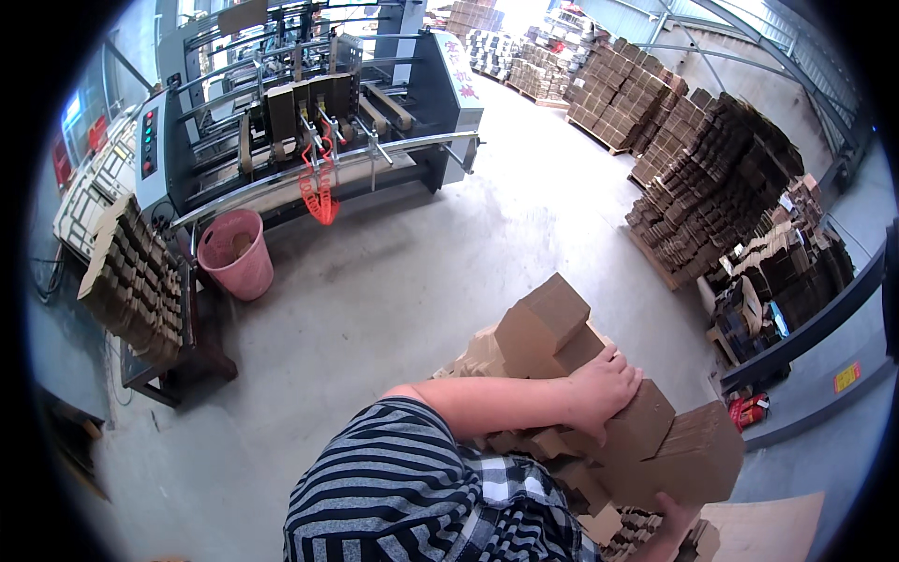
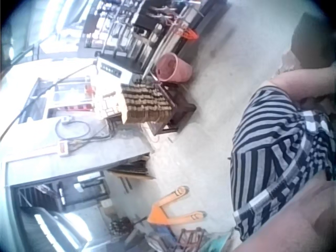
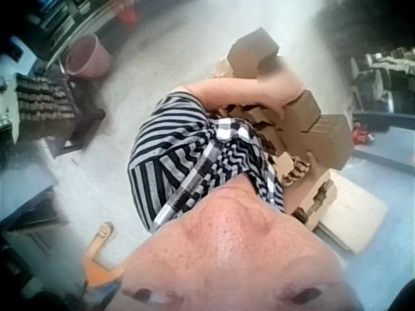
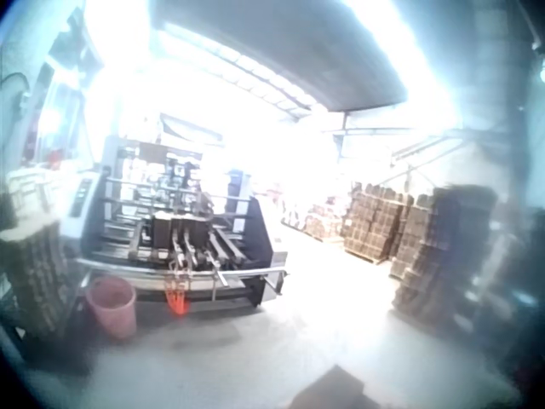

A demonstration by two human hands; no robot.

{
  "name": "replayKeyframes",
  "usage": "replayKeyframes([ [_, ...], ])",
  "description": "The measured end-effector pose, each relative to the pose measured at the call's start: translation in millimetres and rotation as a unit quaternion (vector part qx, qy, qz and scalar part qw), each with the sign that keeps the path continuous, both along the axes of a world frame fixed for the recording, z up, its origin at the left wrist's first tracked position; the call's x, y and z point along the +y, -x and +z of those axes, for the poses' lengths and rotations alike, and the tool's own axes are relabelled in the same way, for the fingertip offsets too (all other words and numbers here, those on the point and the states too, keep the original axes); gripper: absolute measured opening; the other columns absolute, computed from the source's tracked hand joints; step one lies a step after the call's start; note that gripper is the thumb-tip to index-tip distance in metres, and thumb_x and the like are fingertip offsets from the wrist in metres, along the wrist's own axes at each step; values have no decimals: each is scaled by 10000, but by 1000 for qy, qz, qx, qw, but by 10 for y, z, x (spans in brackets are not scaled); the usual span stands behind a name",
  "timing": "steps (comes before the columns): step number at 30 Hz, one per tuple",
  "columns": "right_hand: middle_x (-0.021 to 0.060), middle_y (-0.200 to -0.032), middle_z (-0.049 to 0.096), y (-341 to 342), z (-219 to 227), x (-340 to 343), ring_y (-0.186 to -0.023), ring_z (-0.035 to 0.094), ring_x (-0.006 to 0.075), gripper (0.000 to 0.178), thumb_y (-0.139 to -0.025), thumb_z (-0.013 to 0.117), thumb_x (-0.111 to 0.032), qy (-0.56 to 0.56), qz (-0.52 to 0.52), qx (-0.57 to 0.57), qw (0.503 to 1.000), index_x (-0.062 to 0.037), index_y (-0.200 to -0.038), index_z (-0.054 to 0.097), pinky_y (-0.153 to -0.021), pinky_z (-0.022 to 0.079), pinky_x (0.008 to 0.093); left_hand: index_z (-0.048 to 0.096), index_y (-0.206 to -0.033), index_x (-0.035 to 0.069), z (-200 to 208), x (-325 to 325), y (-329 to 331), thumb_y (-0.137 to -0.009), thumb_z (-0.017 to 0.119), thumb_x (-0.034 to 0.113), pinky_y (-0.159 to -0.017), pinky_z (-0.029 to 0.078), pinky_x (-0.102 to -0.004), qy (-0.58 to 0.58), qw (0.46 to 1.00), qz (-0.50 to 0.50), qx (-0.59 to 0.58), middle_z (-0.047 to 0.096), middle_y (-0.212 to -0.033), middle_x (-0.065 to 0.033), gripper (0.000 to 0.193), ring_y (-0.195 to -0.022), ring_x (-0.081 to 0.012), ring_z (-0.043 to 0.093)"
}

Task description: The person picks up flat cardboard pieces from a stack, folds them into box shapes, and places them onto a conveyor machine. The person repeats this process multiple times, handling the cardboard by hand.

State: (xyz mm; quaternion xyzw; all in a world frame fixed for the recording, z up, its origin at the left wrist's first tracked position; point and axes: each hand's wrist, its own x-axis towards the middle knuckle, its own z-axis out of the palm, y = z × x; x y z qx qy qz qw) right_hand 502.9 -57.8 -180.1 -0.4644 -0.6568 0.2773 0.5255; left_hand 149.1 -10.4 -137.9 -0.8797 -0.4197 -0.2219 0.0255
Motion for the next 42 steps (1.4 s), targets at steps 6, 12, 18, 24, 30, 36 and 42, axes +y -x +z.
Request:
replayKeyframes([
  [6, 116, -1152, 585, -95, -96, 27, -1049, 582, 263, 888, -477, 874, -117, 70, -1, 38, 997, 21, -1267, 493, -913, 480, 400, 418, -1286, -130, 65, -68, -22, -474, 825, 527, -1024, 308, -428, -20, 1000, 11, 20, 552, -1109, -171, 1121, -1075, -299, 497],
  [12, 118, -1167, 566, 29, 56, -135, -1076, 558, 270, 889, -481, 857, -77, 151, 2, 83, 985, 19, -1280, 479, -938, 458, 410, 431, -1270, -128, 46, -71, -70, -468, 825, 521, -991, 323, -411, -20, 999, 3, 28, 552, -1110, -167, 1104, -1071, -294, 497],
  [18, 133, -1191, 535, -128, -530, -117, -1090, 541, 268, 811, -557, 769, 3, 98, -36, 74, 992, 24, -1297, 438, -960, 437, 424, 431, -1275, -126, 106, -13, -72, -467, 822, 531, -985, 323, -405, 17, 999, -1, 44, 556, -1103, -161, 1112, -1067, -286, 498],
  [24, 114, -1245, 514, -285, -819, -84, -1168, 494, 265, 785, -592, 689, -47, 157, -65, -22, 985, 8, -1329, 425, -1016, 381, 396, 397, -1292, -151, -15, -4, -127, -474, 801, 574, -1001, 312, -415, -38, 997, 17, 58, 545, -1160, -192, 1165, -1127, -313, 481],
  [30, 123, -1264, 504, 129, -563, -148, -1179, 487, 274, 780, -616, 700, -81, 154, -88, -27, 984, 7, -1338, 418, -1021, 377, 403, 362, -1305, -179, 34, -38, -85, -538, 746, 608, -1020, 302, -456, -44, 995, 7, 84, 530, -1186, -230, 1165, -1134, -354, 483],
  [36, 132, -1282, 494, 464, -385, -136, -1190, 479, 284, 777, -639, 711, -114, 169, -111, -43, 978, 6, -1346, 410, -1025, 372, 409, 336, -1334, -178, -174, 10, -241, -611, 658, 580, -1052, 273, -511, -73, 994, 14, 81, 497, -1241, -267, 1096, -1178, -382, 461],
  [42, 142, -1300, 483, 616, -319, -85, -1200, 472, 293, 777, -663, 722, -148, 177, -113, -47, 976, 5, -1355, 403, -1029, 367, 415, 334, -1341, -173, -148, 4, -197, -605, 658, 619, -1051, 272, -511, -68, 994, -7, 90, 499, -1237, -248, 1129, -1172, -392, 457],
])
